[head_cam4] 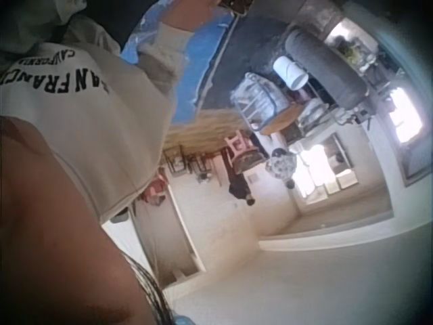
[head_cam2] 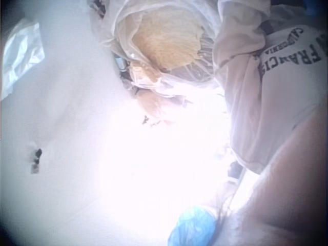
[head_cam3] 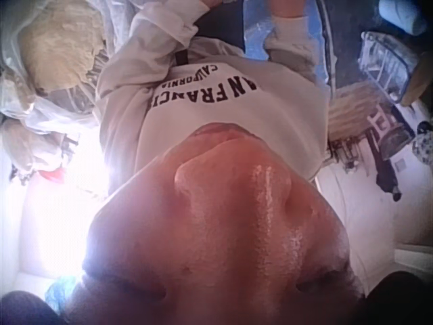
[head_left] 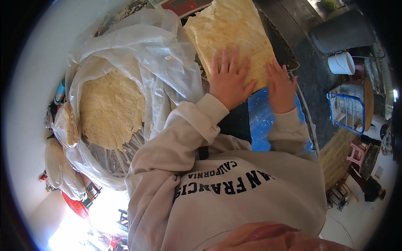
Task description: The person repeatedly picks up thin, flexible sheets from a plastic-lined container, folds them in half, and places them on a growing stack to the right. The person handles the sheets by hand, smoothing and aligning them before folding.
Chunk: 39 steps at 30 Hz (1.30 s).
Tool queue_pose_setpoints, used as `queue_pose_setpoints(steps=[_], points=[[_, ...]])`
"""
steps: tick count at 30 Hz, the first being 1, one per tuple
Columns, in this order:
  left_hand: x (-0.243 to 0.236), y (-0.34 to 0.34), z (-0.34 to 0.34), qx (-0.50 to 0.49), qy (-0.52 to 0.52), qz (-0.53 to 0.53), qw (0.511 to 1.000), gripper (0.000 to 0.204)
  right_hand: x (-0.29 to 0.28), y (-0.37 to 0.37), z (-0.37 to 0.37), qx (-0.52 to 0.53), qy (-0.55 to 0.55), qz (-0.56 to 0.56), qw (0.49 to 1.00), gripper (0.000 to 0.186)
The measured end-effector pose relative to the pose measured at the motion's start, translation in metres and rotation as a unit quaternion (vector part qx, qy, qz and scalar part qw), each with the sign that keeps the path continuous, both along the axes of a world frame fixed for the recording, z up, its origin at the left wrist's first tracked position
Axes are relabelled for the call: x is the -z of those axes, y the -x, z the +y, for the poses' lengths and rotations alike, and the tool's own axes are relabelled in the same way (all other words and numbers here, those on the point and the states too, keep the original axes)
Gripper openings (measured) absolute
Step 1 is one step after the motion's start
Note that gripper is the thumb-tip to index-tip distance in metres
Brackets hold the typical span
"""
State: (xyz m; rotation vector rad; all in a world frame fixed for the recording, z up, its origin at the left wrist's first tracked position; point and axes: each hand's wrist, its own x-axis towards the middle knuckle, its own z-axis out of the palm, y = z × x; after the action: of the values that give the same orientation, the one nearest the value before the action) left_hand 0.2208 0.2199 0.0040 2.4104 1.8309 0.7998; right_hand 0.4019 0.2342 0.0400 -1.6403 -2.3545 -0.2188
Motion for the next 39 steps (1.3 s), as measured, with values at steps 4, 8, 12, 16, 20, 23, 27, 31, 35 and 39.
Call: queue_pose_setpoints(steps=[4, 8, 12, 16, 20, 23, 27, 31, 35, 39], points=[[0.000, -0.003, 0.003, -0.004, 0.000, 0.008, 1.000, 0.067, -0.039, 0.004, 0.067, -0.115, -0.074, -0.094, 0.986, 0.038], [-0.002, -0.002, 0.005, 0.000, 0.006, 0.009, 1.000, 0.064, 0.003, 0.064, 0.163, -0.248, -0.128, -0.076, 0.957, 0.047], [-0.001, 0.000, 0.008, 0.005, -0.002, -0.026, 1.000, 0.062, 0.061, 0.069, 0.209, -0.181, 0.043, -0.044, 0.982, 0.056], [0.003, 0.002, 0.009, 0.016, 0.000, -0.042, 0.999, 0.063, 0.091, 0.056, 0.225, -0.219, 0.158, 0.129, 0.954, 0.060], [0.005, 0.006, 0.005, -0.017, -0.015, -0.102, 0.995, 0.069, 0.084, 0.045, 0.230, -0.253, 0.291, 0.295, 0.874, 0.062], [0.002, 0.014, -0.003, -0.108, -0.059, -0.326, 0.937, 0.067, 0.060, 0.024, 0.224, -0.123, 0.216, 0.357, 0.900, 0.069], [-0.008, 0.022, -0.014, -0.091, 0.140, -0.712, 0.682, 0.057, 0.031, -0.004, 0.212, -0.044, 0.460, 0.510, 0.725, 0.066], [-0.018, 0.010, -0.007, -0.062, 0.129, -0.760, 0.634, 0.053, 0.035, -0.003, 0.206, -0.103, 0.561, 0.538, 0.621, 0.060], [-0.018, 0.005, -0.004, -0.095, 0.164, -0.795, 0.576, 0.049, 0.050, 0.007, 0.210, -0.057, 0.470, 0.515, 0.714, 0.054], [-0.018, 0.056, -0.042, 0.014, 0.167, -0.398, 0.902, 0.033, 0.032, -0.001, 0.207, -0.050, 0.453, 0.485, 0.746, 0.054]])
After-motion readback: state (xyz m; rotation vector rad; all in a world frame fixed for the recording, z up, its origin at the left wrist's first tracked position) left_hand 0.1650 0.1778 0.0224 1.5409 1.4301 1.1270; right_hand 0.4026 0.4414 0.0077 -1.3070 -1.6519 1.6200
